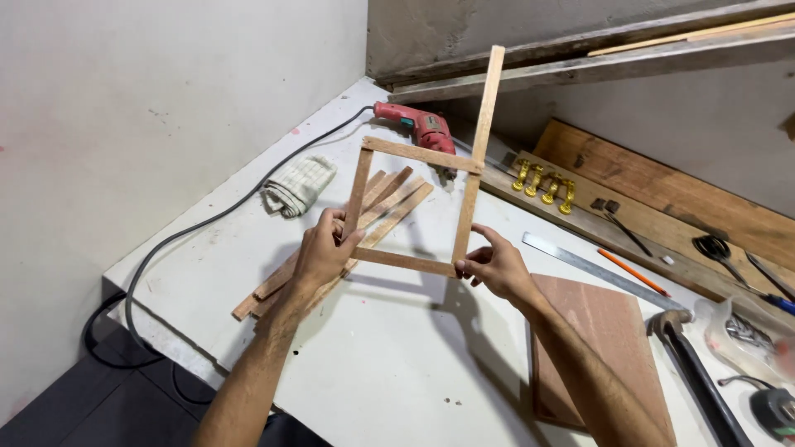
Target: The person assembles a small rectangular frame from thin wooden strips at a workbench. They hold a strip against a board, hammer nails into the joints, position the frame upright, sort through nail containers, measure and align additional strips, and press strips against a wooden panel to check fit.
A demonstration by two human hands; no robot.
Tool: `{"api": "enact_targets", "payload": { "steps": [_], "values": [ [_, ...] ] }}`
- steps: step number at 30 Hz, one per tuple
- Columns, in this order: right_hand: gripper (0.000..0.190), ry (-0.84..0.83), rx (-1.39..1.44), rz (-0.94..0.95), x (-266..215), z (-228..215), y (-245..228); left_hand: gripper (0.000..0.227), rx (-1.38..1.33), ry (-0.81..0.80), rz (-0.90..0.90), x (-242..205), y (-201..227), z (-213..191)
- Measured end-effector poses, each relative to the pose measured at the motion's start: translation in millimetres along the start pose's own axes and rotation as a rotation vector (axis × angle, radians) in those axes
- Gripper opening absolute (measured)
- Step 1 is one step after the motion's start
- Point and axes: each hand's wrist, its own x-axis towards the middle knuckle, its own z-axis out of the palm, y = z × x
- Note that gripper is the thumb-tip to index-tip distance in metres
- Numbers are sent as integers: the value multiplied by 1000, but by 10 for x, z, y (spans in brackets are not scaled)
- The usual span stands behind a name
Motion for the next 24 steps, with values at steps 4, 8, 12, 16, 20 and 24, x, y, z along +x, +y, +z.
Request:
{"api": "enact_targets", "payload": {
  "steps": [4,8,12,16,20,24],
  "values": [
    [78,-5,-55,-152,755,321,-266,43,62,104,-107,-85,54,-425],
    [64,45,-131,-432,1665,767,-426,42,110,336,-20,-115,-113,-675],
    [35,42,8,-620,2357,1208,-559,42,264,339,-231,-59,-321,-815],
    [23,-25,-36,-583,2593,1517,-772,46,289,419,-128,-48,-712,-879],
    [24,-46,-99,-517,2744,1683,-881,44,261,380,-235,-2,-854,-887],
    [27,-48,-212,-503,2964,1812,-857,40,299,360,-312,20,-885,-843]
  ]
}}
